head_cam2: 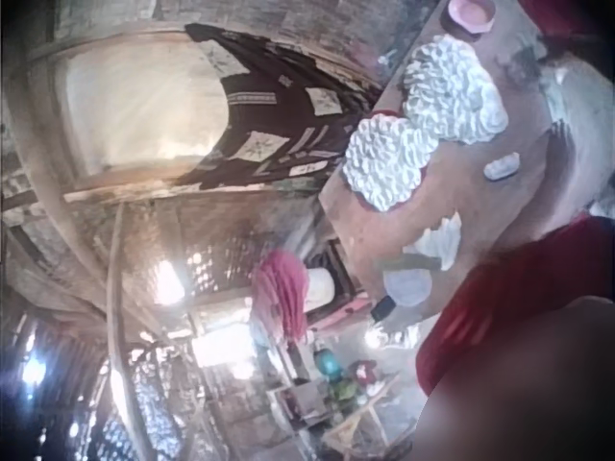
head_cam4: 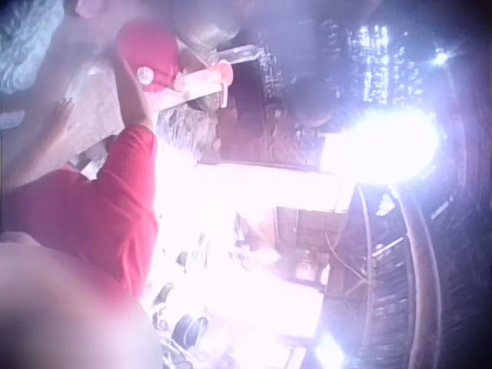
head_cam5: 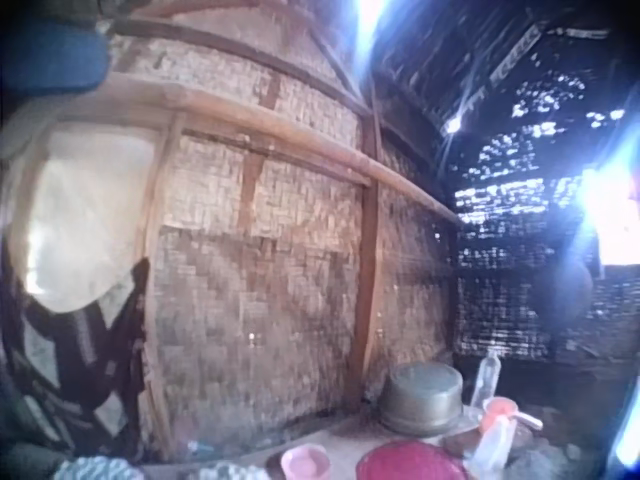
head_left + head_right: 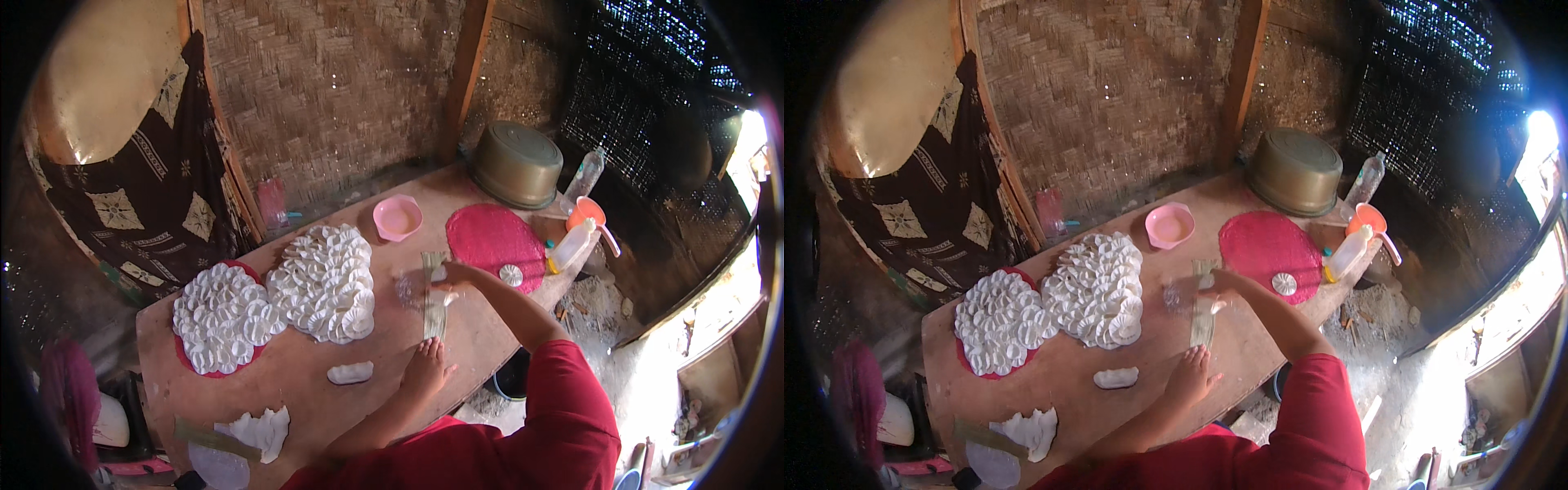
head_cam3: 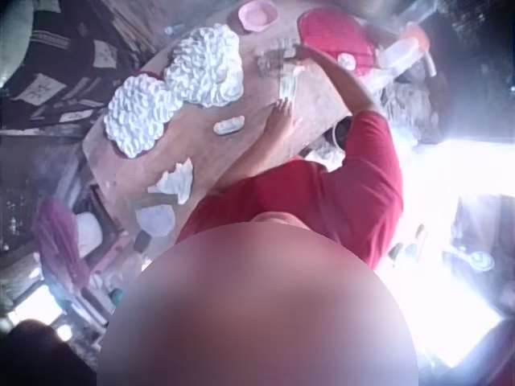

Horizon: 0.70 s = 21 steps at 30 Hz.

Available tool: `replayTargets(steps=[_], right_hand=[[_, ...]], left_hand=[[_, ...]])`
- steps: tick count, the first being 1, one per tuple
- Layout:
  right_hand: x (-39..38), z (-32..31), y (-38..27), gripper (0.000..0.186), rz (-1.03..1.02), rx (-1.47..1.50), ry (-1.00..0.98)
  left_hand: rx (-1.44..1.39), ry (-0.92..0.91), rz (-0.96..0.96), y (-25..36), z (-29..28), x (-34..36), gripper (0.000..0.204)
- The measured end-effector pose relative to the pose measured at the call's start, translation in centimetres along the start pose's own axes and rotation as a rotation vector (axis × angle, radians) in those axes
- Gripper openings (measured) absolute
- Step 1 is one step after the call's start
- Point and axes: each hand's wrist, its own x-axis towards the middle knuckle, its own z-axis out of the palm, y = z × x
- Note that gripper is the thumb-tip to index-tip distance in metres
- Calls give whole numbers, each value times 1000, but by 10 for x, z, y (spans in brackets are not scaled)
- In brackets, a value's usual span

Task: The person repeatedly rolls small portions of white dough between their palms, flattens them on a plastic sheet, and places them on a pink mat. The person handles the dough by hand without visible tools and accumulates shaped pieces on the mat.

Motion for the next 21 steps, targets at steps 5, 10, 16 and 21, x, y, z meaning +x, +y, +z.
replayTargets(steps=[5, 10, 16, 21], right_hand=[[-56, 63, -6, 92, -8, -139, 386], [-56, 66, -7, 93, -5, -221, 555], [-24, 37, 6, 89, 68, -267, 555], [12, 5, 23, 87, 139, -230, 495]], left_hand=[[-13, 53, 17, 1, 3, -3, 68], [56, 8, 20, 0, -2, 0, 68], [-67, -2, 11, -1, -3, 2, 67], [-61, -12, 7, -3, 4, 1, 68]])
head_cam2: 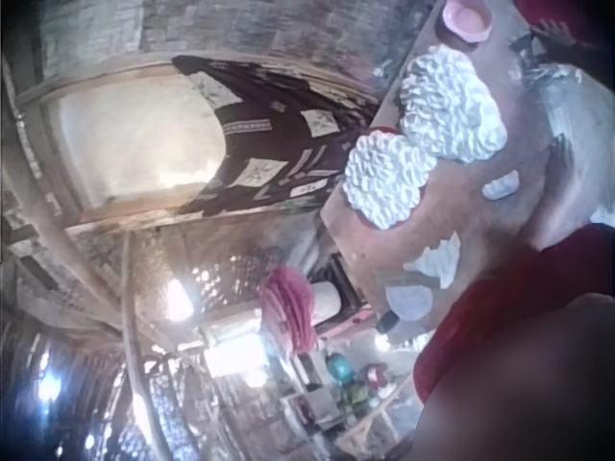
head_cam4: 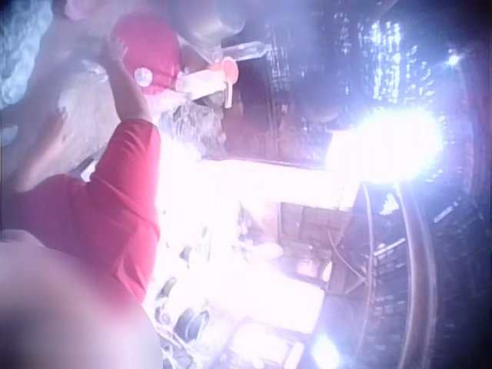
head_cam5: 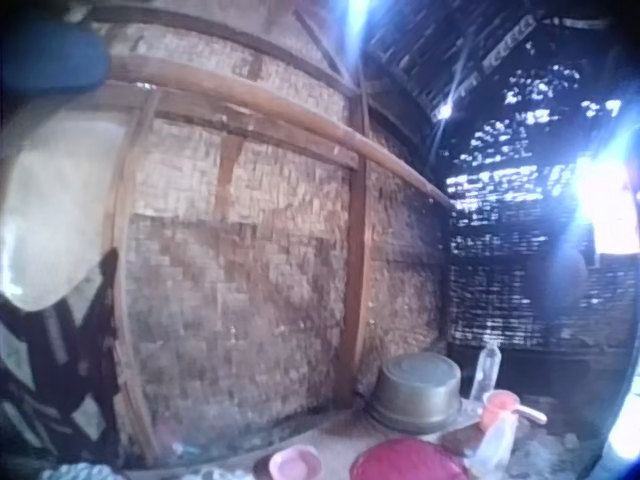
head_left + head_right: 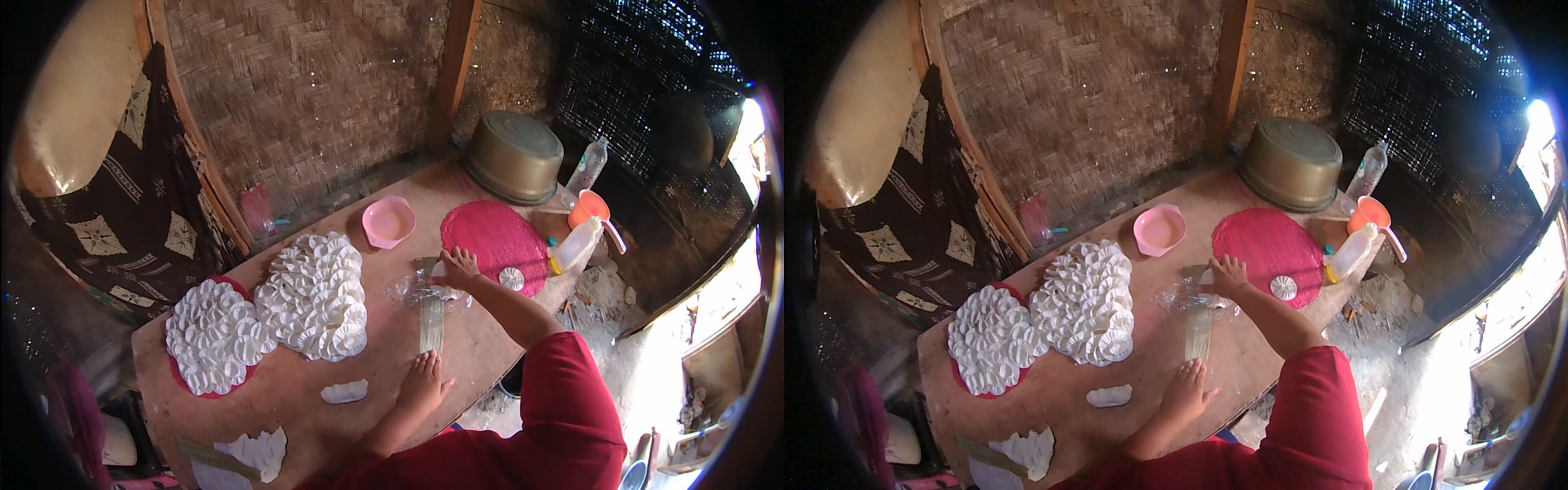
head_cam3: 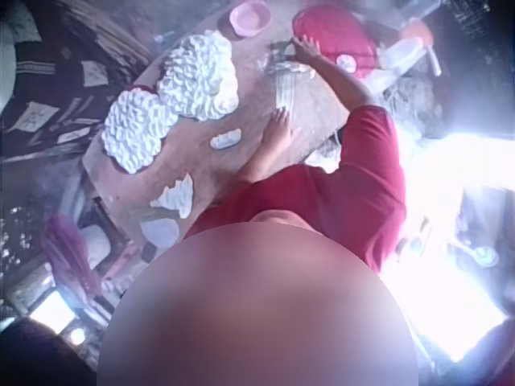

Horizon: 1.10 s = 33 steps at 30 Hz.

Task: The person repeatedly rolls small portions of white dough between their palms, flattens them on a plastic sheet, and places them on a pink mat. The person handles the dough by hand without visible tools and accumulates shaped pieces on the mat.

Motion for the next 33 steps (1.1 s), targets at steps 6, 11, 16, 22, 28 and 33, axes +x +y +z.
replayTargets(steps=[6, 11, 16, 22, 28, 33], right_hand=[[46, 2, 11, 89, 98, -48, 94], [35, -29, -19, 85, -3, -153, 196], [-55, -63, -44, 77, -86, 220, 156], [-148, -52, -24, 53, -16, 404, 91], [-174, -59, -14, 39, 82, 592, 330], [-185, -55, -64, 36, -178, 1115, 332]], left_hand=[[26, 45, 16, 2, -2, 0, 66], [-105, -112, -78, -4, -20, 10, 63], [-1314, 300, -588, -43, -29, 30, 63], [-1429, 17, -597, -87, -28, 36, 50], [-1060, 357, -381, -51, -62, 45, 41], [-2116, -11, -513, -9, -104, 39, 56]])
